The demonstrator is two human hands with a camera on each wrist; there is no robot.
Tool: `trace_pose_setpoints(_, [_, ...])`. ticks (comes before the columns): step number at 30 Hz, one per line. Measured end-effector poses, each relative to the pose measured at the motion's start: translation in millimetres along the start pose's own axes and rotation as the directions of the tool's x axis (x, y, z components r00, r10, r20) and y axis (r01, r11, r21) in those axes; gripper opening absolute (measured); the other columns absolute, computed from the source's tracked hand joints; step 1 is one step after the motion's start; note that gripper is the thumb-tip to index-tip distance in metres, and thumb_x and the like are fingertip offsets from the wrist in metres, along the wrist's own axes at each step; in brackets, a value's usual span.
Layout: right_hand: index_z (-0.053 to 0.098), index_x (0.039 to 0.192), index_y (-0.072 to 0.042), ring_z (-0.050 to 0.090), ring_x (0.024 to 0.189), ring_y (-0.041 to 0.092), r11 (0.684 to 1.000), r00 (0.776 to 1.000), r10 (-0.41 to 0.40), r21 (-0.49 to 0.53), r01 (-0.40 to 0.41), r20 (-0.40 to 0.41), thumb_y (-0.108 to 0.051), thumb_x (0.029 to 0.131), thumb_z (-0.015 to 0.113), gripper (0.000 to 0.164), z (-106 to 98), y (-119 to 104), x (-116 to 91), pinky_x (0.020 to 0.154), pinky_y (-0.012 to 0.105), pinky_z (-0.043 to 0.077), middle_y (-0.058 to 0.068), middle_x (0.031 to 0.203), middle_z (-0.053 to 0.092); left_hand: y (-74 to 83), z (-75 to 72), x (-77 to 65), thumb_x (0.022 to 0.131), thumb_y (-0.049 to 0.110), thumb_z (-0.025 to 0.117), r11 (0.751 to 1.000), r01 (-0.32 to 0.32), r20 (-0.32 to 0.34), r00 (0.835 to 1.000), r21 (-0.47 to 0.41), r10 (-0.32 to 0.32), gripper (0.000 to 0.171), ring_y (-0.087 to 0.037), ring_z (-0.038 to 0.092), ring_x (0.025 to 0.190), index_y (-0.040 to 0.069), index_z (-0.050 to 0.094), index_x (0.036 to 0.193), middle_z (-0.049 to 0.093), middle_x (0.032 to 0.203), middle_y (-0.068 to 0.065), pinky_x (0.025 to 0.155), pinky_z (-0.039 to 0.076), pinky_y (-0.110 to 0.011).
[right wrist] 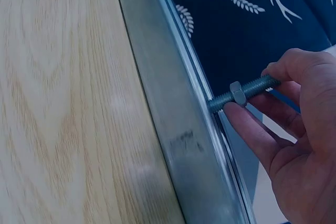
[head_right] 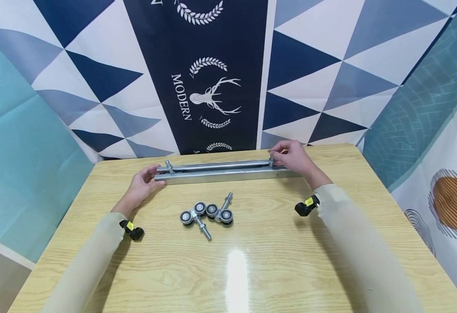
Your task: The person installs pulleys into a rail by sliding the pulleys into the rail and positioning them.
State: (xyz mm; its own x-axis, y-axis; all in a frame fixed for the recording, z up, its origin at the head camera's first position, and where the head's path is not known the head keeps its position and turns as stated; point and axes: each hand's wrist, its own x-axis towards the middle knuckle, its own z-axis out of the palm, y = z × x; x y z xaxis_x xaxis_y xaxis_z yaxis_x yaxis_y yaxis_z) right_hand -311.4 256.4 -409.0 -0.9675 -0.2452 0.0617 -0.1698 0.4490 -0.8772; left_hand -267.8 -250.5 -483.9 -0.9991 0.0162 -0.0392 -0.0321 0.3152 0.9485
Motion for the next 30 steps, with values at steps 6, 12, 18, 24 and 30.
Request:
trace_pose_setpoints(6, [0.066,0.111,0.012,0.071,0.089,0.021,1.000,1.000,0.000,0.031,0.000,0.019,-0.013,0.098,0.062,0.029,15,-5,6,0.075,0.028,0.064,0.031,0.128,0.062,-0.7,0.9,-1.0,0.087,0.006,0.076,1.000,-0.018,-0.003,1.000,-0.016,0.018,0.068,-0.028,0.046,0.134,0.008,0.046,0.148,0.050,0.146,-0.018,0.118,0.037,-0.041])
trace_pose_setpoints(12, [0.065,0.110,0.013,0.069,0.093,0.026,0.999,0.999,-0.004,0.046,0.002,0.043,-0.012,0.098,0.061,0.027,33,-12,13,0.077,0.031,0.064,0.029,0.127,0.063,-0.5,1.0,-3.1,0.085,0.011,0.079,0.999,-0.029,-0.012,0.999,-0.015,0.029,0.068,-0.026,0.049,0.131,0.009,0.049,0.146,0.053,0.143,-0.015,0.114,0.041,-0.039])
trace_pose_setpoints(18, [0.068,0.108,0.009,0.069,0.087,0.025,0.998,0.999,-0.028,0.061,0.025,0.046,-0.012,0.097,0.063,0.024,53,-19,20,0.073,0.028,0.065,0.027,0.122,0.065,-1.0,-0.1,-3.3,0.085,0.011,0.079,0.999,-0.043,-0.019,0.999,-0.011,0.043,0.068,-0.027,0.050,0.130,0.009,0.049,0.146,0.053,0.143,-0.015,0.117,0.038,-0.046])
trace_pose_setpoints(24, [0.070,0.104,0.007,0.068,0.082,0.027,0.996,0.996,-0.073,0.061,0.070,0.045,-0.010,0.096,0.065,0.020,74,-30,24,0.072,0.032,0.065,0.021,0.108,0.068,-0.5,0.6,-4.0,0.086,0.010,0.078,0.999,-0.036,-0.018,0.999,-0.010,0.036,0.068,-0.027,0.049,0.130,0.009,0.048,0.147,0.052,0.144,-0.015,0.116,0.039,-0.045])
trace_pose_setpoints(30, [0.069,0.105,0.007,0.067,0.084,0.025,0.993,0.995,-0.083,0.086,0.077,0.059,-0.011,0.096,0.065,0.020,93,-37,29,0.073,0.031,0.065,0.014,0.104,0.066,1.3,1.5,-4.5,0.086,0.008,0.077,0.999,-0.034,-0.019,0.999,-0.008,0.034,0.066,-0.028,0.048,0.131,0.010,0.049,0.146,0.051,0.145,-0.015,0.118,0.037,-0.047])
